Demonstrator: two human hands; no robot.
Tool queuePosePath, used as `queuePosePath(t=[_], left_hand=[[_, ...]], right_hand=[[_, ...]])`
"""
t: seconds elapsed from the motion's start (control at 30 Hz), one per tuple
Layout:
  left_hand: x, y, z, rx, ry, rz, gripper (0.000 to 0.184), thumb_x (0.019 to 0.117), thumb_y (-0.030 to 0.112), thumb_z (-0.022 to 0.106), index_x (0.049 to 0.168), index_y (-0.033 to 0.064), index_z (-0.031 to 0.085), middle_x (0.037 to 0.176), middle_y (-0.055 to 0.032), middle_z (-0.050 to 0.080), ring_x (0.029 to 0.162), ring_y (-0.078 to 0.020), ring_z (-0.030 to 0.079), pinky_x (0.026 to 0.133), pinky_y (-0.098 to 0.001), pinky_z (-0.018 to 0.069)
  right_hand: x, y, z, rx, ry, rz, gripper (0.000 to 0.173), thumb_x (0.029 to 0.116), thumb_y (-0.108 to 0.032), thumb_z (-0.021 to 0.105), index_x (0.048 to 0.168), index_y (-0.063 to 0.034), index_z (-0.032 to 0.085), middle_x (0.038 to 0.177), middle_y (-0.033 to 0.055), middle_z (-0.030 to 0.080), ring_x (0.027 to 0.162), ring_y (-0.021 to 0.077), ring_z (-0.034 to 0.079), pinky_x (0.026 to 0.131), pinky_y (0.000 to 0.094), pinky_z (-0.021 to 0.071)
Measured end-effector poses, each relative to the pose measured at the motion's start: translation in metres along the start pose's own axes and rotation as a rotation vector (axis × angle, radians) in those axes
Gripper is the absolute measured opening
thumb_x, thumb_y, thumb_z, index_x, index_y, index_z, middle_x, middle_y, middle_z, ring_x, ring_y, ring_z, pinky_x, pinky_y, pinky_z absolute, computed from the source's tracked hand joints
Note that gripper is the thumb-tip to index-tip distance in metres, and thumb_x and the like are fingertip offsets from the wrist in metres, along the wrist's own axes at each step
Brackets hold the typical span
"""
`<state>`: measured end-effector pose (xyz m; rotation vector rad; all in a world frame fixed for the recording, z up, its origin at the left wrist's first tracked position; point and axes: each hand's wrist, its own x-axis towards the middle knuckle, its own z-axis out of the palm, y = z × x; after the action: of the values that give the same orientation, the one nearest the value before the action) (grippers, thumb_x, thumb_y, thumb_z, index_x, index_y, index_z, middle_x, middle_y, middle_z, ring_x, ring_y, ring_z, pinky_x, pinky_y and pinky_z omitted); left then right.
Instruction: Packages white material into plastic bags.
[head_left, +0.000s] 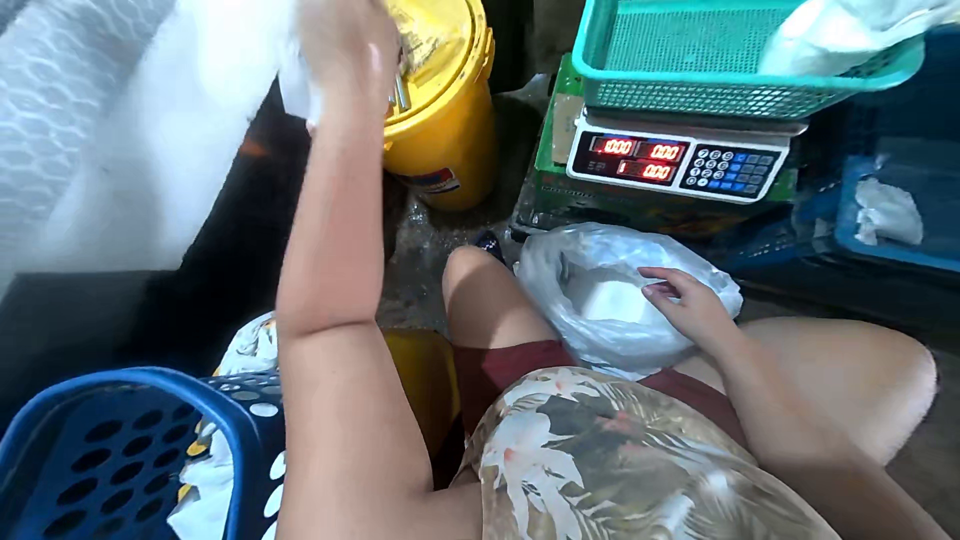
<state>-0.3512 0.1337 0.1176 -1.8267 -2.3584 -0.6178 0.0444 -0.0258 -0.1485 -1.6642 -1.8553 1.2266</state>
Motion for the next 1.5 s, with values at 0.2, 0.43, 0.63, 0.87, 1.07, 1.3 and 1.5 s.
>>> queuePosePath(t=[0.2,0.43,0.63,0.87,1.07,1.3,1.5], left_hand=[[-0.125,0.110,0.066,-0.490,-0.561,0.541,0.024,0.1074,0.020,0.054,0.116,0.0024,0.067,0.102,-0.0130,0.072,0.094,-0.0255,0.070,0.085,-0.0498,0.0573],[-0.231,0.168,0.140,-1.264,-1.055,0.291,0.016,0.1072,0.009,0.050,0.107,-0.0013,0.062,0.073,-0.0035,0.053,0.054,-0.0064,0.044,0.050,-0.0217,0.0408],[-0.235,0.165,0.161,-1.785,-1.068,-0.048,0.024,0.1074,0.011,0.037,0.104,0.0144,0.061,0.069,0.0079,0.061,0.054,-0.0006,0.053,0.053,-0.0176,0.0474],[-0.194,0.142,0.163,-2.126,-0.838,-0.260,0.046,0.1134,0.034,0.022,0.090,0.0219,0.060,0.056,0.0124,0.047,0.048,-0.0004,0.045,0.050,-0.0169,0.0433],[-0.175,0.114,0.191,-1.991,-0.536,-0.376,0.042,0.1141,0.032,0.026,0.086,0.0216,0.055,0.053,0.0114,0.045,0.046,-0.0019,0.046,0.052,-0.0181,0.0469],[-0.160,0.079,0.226,-1.956,-0.311,-0.582,0.042,0.1141,0.034,0.027,0.084,0.0203,0.052,0.051,0.0114,0.039,0.042,-0.0016,0.041,0.047,-0.0177,0.0433],[-0.165,0.057,0.260,-1.682,-0.261,-0.749,0.031,0.1129,0.034,0.037,0.090,0.0198,0.053,0.055,0.0106,0.039,0.043,-0.0018,0.041,0.047,-0.0180,0.0430]], right_hand=[[0.009,-0.032,-0.016,0.131,0.041,-0.114,0.097,0.0763,-0.018,0.086,0.157,-0.0037,0.034,0.157,0.0201,0.043,0.132,0.0343,0.055,0.102,0.0504,0.0505],[0.021,-0.015,-0.019,0.514,0.314,-0.297,0.069,0.0906,-0.012,0.067,0.151,0.0040,0.037,0.150,0.0140,0.047,0.129,0.0070,0.053,0.106,0.0278,0.0467],[0.024,0.024,-0.019,0.282,0.303,-0.318,0.029,0.0842,0.000,0.076,0.111,0.0102,0.070,0.124,0.0232,0.068,0.122,0.0277,0.063,0.108,0.0422,0.0480],[0.031,0.024,-0.026,0.572,0.224,-0.275,0.022,0.1068,-0.008,0.035,0.111,0.0084,0.050,0.103,0.0184,0.070,0.102,0.0207,0.069,0.098,0.0398,0.0533],[0.026,0.031,-0.036,0.632,0.107,-0.234,0.026,0.0957,-0.012,0.061,0.118,-0.0032,0.053,0.073,-0.0018,0.060,0.055,0.0054,0.058,0.054,0.0256,0.0546],[0.039,0.047,-0.038,0.163,-0.205,0.044,0.021,0.1023,-0.014,0.063,0.106,0.0037,0.074,0.092,0.0177,0.071,0.082,0.0267,0.066,0.083,0.0496,0.0542],[0.046,0.063,-0.056,0.728,0.267,0.265,0.023,0.1059,-0.017,0.056,0.116,0.0029,0.062,0.091,0.0023,0.064,0.075,0.0077,0.063,0.075,0.0291,0.0580]])
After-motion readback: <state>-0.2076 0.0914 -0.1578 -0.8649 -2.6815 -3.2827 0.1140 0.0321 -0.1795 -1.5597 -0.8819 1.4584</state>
